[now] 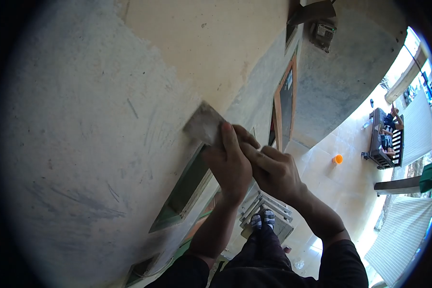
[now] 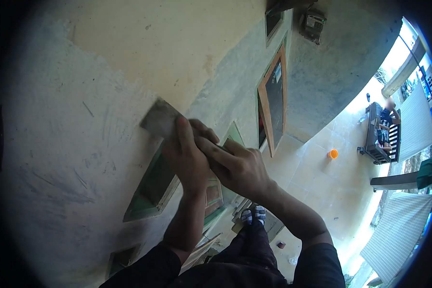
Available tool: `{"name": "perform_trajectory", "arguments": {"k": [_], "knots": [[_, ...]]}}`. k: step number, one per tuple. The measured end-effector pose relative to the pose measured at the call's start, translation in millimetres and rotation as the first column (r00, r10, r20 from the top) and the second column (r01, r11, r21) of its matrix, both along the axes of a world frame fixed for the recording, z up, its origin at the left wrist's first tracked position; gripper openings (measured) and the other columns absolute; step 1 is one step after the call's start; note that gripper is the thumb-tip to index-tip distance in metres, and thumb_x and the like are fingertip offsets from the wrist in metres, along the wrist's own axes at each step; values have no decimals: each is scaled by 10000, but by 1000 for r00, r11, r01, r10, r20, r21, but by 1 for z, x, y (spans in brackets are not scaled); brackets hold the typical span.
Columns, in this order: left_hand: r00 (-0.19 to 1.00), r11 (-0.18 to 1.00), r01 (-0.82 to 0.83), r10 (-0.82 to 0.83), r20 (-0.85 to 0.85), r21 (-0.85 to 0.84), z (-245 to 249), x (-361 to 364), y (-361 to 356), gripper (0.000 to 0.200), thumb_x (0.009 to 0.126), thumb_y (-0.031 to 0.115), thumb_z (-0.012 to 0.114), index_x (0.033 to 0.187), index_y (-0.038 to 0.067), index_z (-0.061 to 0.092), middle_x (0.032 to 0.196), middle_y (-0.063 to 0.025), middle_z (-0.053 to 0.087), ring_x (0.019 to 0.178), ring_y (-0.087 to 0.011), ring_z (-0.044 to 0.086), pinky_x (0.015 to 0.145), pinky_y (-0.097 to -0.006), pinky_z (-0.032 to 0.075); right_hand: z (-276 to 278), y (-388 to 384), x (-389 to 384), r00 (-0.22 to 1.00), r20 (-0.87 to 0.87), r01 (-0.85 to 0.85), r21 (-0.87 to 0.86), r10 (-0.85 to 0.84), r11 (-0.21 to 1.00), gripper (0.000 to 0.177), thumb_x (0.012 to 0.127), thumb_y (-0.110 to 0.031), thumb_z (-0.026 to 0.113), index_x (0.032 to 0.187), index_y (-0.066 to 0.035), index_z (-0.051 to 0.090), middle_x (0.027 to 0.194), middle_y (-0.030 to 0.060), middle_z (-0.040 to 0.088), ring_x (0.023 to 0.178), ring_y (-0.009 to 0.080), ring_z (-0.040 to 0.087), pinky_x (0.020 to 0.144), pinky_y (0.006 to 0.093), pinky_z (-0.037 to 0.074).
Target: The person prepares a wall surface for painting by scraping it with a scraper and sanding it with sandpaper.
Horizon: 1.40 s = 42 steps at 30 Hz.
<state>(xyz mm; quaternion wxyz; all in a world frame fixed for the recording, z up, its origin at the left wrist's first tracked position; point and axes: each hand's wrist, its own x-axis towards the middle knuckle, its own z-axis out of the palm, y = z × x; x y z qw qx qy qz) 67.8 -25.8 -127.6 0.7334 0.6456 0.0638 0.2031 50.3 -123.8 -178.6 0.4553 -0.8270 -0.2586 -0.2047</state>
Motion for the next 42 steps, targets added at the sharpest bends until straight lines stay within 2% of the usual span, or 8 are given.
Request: {"name": "perform_trajectory", "arguments": {"k": [13,17,20,23,28,31,37,42], "knots": [[1000,995,-2,3,17,-101,20,-3,-6,397,966,225,387,678,-21,503,548,-66,525,477,-138,542,453,-253,413,23,-10,-1,1000,16,-7,-82,9,997,485,738,-152,678,1208,-172,561,605,24,445,446,156,482,417,320,423],[999,1000,15,-14,37,-15,14,-3,3,392,965,222,388,683,-25,502,554,-65,526,475,-140,540,454,-251,411,17,0,-1,1000,19,-12,-46,12,999,497,735,-164,683,1214,-186,556,606,26,438,437,158,471,416,321,418],[997,999,33,-31,73,-35,31,-1,3,390,963,223,394,683,-27,500,557,-59,518,476,-142,540,453,-252,410,44,1,3,997,71,-5,-46,8,999,501,737,-165,681,1220,-193,552,608,27,442,440,158,472,418,324,421],[1000,999,-15,16,8,-46,23,-7,-4,390,962,221,397,678,-25,499,548,-54,510,473,-140,536,451,-253,405,21,-8,-5,1000,-13,-15,-79,14,997,497,746,-163,672,1226,-191,546,604,27,439,440,160,467,422,325,421],[998,999,26,-23,60,-41,32,1,1,407,965,240,393,679,-26,506,533,-56,505,467,-138,535,445,-257,401,35,-6,4,999,16,-38,-90,40,995,489,758,-169,664,1231,-195,542,596,26,435,438,164,477,420,328,427],[1000,998,-4,2,-25,-60,20,-8,-6,409,966,241,391,680,-30,503,537,-53,498,465,-138,535,444,-256,398,22,-10,-5,999,18,-38,-76,40,996,488,759,-171,664,1230,-195,542,594,28,433,439,166,479,418,329,424],[996,995,-5,13,84,-96,39,-1,0,402,963,222,389,670,-30,500,523,-65,510,456,-137,526,451,-250,404,44,-3,0,1000,8,-14,-71,15,997,481,747,-150,671,1213,-189,555,596,31,435,437,169,480,416,330,419],[999,997,32,-30,32,-64,32,-2,0,395,958,216,393,672,-32,508,526,-76,525,462,-141,532,455,-258,412,38,-3,-7,1000,-15,-14,-38,14,999,478,732,-124,668,1197,-172,565,596,45,465,447,182,500,416,339,417]]}}
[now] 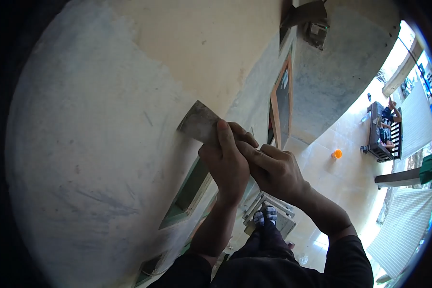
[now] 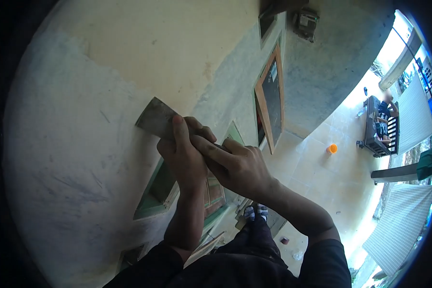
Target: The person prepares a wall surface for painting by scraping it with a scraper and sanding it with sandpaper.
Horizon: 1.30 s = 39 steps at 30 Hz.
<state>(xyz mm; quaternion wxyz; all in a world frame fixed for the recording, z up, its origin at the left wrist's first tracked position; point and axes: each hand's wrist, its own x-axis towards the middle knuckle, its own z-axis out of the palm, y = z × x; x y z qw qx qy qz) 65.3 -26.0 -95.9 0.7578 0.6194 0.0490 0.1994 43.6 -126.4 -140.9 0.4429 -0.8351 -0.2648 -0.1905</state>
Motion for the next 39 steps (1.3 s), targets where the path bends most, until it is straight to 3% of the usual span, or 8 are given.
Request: {"name": "perform_trajectory", "arguments": {"k": [12,14,17,23,26,28,30,39], "knots": [[998,998,-24,21,58,51,35,4,1,406,956,216,380,660,-36,497,532,-69,512,464,-143,520,462,-269,407,37,6,16,991,130,-10,25,7,1000,440,758,-124,653,1189,-149,568,601,50,490,458,193,530,429,340,445],[993,1000,-24,23,112,7,36,4,-3,400,954,210,383,660,-36,495,536,-66,510,465,-145,521,462,-271,407,32,0,7,996,85,4,3,-4,1000,430,762,-118,648,1183,-144,571,606,53,499,466,195,537,437,343,450],[1000,1000,-1,1,-6,21,9,-2,1,374,949,190,400,662,-31,489,549,-66,511,464,-145,518,464,-271,408,21,-1,4,999,38,12,-15,-11,1000,426,764,-108,639,1183,-141,570,617,59,514,478,200,544,448,349,454],[994,1000,31,-31,103,-3,48,6,0,375,951,195,404,666,-34,484,545,-64,501,466,-140,514,459,-263,405,43,3,11,998,64,4,48,-7,999,433,770,-97,623,1197,-141,561,618,66,522,496,212,559,459,358,451],[999,1000,26,-26,21,13,35,0,1,373,951,192,402,669,-38,480,545,-62,496,467,-140,514,455,-262,402,39,2,7,1000,31,6,19,-6,1000,428,780,-102,616,1202,-140,557,615,65,520,499,212,560,467,361,453],[998,1000,14,-14,62,9,49,8,5,372,953,192,399,670,-37,478,546,-62,495,469,-139,516,454,-262,401,48,6,11,1000,-3,-2,-14,2,1000,424,785,-106,613,1204,-139,555,615,64,519,501,211,559,474,363,454],[996,1000,8,-8,87,2,59,7,2,371,954,192,396,672,-35,477,546,-61,494,471,-138,517,452,-261,401,64,8,19,993,116,-10,74,2,997,437,793,-121,616,1223,-146,542,610,62,516,488,208,548,473,359,450],[995,998,49,-53,89,45,80,11,2,367,939,214,380,663,-11,470,526,-70,485,463,-148,505,461,-277,398,80,2,15,995,89,49,2,-49,999,413,796,-139,616,1205,-144,555,609,59,525,497,212,565,469,356,445]]}}
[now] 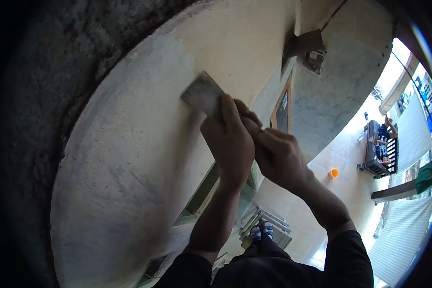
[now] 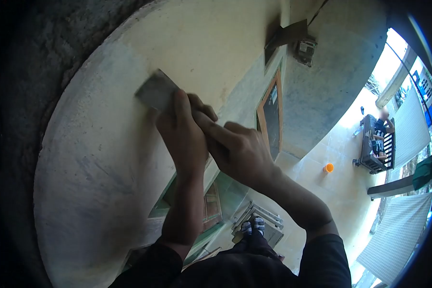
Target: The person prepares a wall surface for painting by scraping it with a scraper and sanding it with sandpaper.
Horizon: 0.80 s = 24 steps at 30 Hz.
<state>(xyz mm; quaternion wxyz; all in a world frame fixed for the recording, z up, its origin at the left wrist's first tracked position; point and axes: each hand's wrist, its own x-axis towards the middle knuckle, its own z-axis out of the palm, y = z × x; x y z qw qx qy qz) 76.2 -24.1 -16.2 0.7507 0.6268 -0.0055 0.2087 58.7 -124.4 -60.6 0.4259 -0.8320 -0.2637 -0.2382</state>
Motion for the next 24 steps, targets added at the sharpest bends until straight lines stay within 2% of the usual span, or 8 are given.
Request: {"name": "perform_trajectory", "arguments": {"k": [4,7,8,17,19,20,22,24], "knots": [[999,994,-27,23,-33,-107,-12,-8,-9,375,951,195,392,661,-27,479,524,-60,490,450,-136,507,451,-265,404,-12,-9,-8,1000,-1,-21,-37,21,999,439,792,-129,607,1224,-148,534,617,68,528,508,234,571,481,369,455],[999,999,-24,24,-24,30,-5,-3,2,383,951,205,387,665,-32,478,539,-64,494,460,-136,506,460,-271,403,-5,4,-4,999,-28,-19,8,19,1000,438,794,-128,602,1225,-157,531,615,77,525,517,245,575,492,381,460],[998,998,-45,46,30,-46,1,2,2,387,953,210,383,663,-31,472,552,-61,489,467,-134,503,462,-276,400,-3,7,3,998,54,-22,20,21,1000,441,797,-134,596,1231,-163,527,616,88,529,518,249,574,498,386,462],[998,997,-55,56,23,-56,13,-6,0,376,944,217,400,668,-30,469,552,-66,486,475,-146,501,474,-279,402,10,6,10,994,47,-100,27,99,995,412,811,-141,589,1220,-142,534,633,102,545,529,257,573,510,381,457],[995,993,-92,90,34,75,22,-10,-3,369,943,205,393,666,-28,469,548,-65,486,469,-145,495,474,-278,403,12,3,3,993,26,-114,75,113,991,400,818,-135,586,1215,-140,540,632,104,542,534,253,575,528,379,462],[999,996,-29,27,-29,-81,12,-11,-3,377,945,203,389,658,-26,473,544,-64,492,472,-142,504,478,-276,409,7,-1,-6,996,-23,-88,51,89,995,393,816,-129,588,1207,-134,547,630,105,543,533,254,574,529,383,460],[998,999,-27,26,-57,-32,-8,-11,0,379,946,203,387,656,-25,472,541,-62,492,468,-141,507,474,-276,410,-6,-3,-12,988,-128,-82,-1,81,997,390,815,-117,590,1203,-120,549,611,107,538,527,254,568,528,393,451],[998,1000,-3,2,-69,-16,-5,-8,4,381,948,201,383,650,-21,471,532,-58,488,456,-140,513,460,-278,410,-2,3,-5,993,-74,-90,37,93,995,390,817,-117,589,1205,-119,546,608,106,539,530,252,572,527,392,452]]}}
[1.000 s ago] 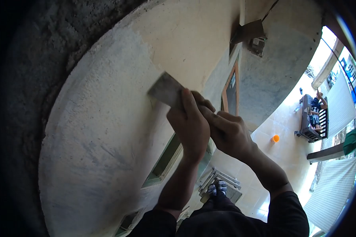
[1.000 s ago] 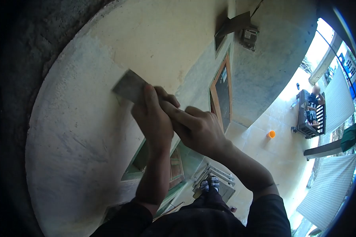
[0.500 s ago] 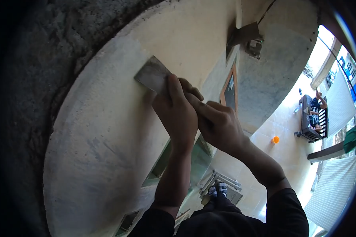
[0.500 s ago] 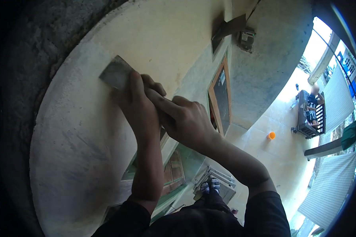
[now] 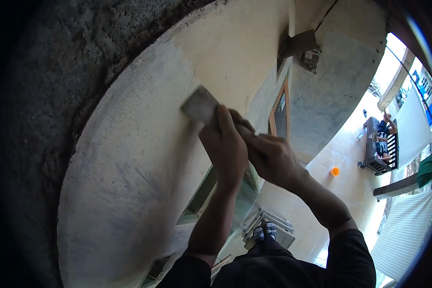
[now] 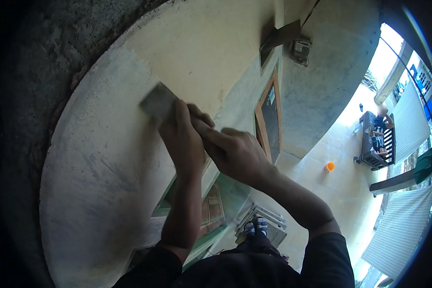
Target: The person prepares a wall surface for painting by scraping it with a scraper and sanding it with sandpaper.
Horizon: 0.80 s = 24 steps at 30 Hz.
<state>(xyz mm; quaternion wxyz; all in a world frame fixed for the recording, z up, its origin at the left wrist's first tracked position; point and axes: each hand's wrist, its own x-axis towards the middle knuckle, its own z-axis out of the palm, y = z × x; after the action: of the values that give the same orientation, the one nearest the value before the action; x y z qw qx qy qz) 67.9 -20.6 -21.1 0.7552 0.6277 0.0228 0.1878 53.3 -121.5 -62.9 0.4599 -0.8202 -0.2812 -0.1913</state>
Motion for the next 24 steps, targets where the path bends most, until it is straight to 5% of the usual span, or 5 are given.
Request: {"name": "perform_trajectory", "arguments": {"k": [3,7,12,17,24], "knots": [[992,998,-6,-2,126,62,27,6,1,375,947,198,381,653,-17,469,526,-56,480,445,-140,506,452,-277,406,15,0,7,995,103,-11,20,9,1000,400,824,-111,578,1222,-124,532,608,107,541,540,254,583,527,388,456],[998,998,-58,58,11,32,12,-3,-6,382,950,186,357,644,-19,459,508,-70,483,440,-141,497,451,-276,403,16,-5,-1,1000,29,8,-26,-7,1000,408,831,-108,563,1237,-125,522,609,116,536,565,278,588,540,402,455],[991,1000,5,-7,134,17,46,3,-5,383,944,197,358,648,-24,460,503,-71,501,434,-138,483,454,-275,402,41,-5,4,995,95,-15,12,14,1000,385,841,-132,562,1223,-112,520,627,126,554,582,282,597,558,397,464],[996,1000,-3,4,94,-8,39,0,-3,348,927,209,370,670,-12,448,534,-69,486,466,-139,481,473,-280,398,39,-5,-3,999,38,-6,-59,8,998,363,841,-136,560,1202,-101,528,640,127,569,585,286,601,553,400,466],[992,1000,-8,9,123,-9,50,-1,-6,341,924,215,378,683,-14,454,551,-63,484,477,-137,484,475,-280,404,51,-6,1,984,178,-13,-6,14,1000,380,839,-133,560,1216,-107,524,631,138,575,555,291,592,533,407,457]]}}
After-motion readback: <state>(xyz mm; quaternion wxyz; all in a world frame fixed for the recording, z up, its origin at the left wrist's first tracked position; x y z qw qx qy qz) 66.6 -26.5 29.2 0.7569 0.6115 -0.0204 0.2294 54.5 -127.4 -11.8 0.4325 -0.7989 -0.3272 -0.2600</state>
